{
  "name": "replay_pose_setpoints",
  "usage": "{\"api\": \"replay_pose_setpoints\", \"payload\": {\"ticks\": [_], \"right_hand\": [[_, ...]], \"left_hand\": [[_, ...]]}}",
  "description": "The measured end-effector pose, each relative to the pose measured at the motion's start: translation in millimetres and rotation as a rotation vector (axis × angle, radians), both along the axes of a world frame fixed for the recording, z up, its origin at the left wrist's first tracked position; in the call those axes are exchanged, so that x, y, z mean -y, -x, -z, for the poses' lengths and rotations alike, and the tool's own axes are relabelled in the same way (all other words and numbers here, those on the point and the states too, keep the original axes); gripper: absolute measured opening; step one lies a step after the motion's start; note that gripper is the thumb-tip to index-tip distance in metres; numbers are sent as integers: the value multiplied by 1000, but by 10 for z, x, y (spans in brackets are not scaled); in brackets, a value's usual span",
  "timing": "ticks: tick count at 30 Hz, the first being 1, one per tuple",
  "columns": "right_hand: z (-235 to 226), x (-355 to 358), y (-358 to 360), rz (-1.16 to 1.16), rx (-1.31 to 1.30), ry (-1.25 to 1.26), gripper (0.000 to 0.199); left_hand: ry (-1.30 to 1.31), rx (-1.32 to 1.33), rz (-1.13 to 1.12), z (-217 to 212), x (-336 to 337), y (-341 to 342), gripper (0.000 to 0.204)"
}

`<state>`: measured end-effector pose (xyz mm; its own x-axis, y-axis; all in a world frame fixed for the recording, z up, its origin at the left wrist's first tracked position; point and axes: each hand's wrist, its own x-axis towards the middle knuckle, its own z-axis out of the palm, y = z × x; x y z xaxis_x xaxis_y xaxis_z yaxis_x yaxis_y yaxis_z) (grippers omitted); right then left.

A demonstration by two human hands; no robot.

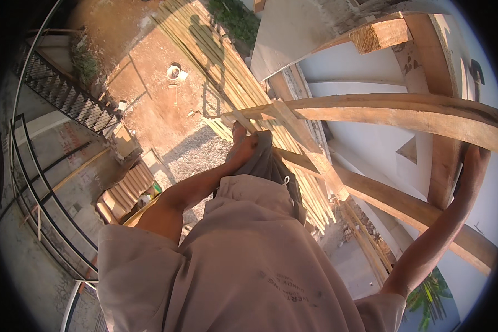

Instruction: The person uses a hammer to drive nails into wooden planks, securing them to a vertical rebar framework. They repeatedly position planks, align them, and hammer nails to assemble a wooden formwork structure.

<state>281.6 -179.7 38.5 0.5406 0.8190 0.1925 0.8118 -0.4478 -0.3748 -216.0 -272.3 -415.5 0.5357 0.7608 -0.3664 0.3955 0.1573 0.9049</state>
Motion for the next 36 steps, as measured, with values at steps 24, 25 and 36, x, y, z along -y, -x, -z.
{"api": "replay_pose_setpoints", "payload": {"ticks": [24,25,36], "right_hand": [[-50,113,223,-37,147,33,57],[-47,112,237,-31,149,26,57],[-15,70,151,-52,166,12,46]], "left_hand": [[222,-825,314,878,530,-45,31],[214,-829,307,883,518,-52,31],[130,-760,301,808,232,31,31]]}}
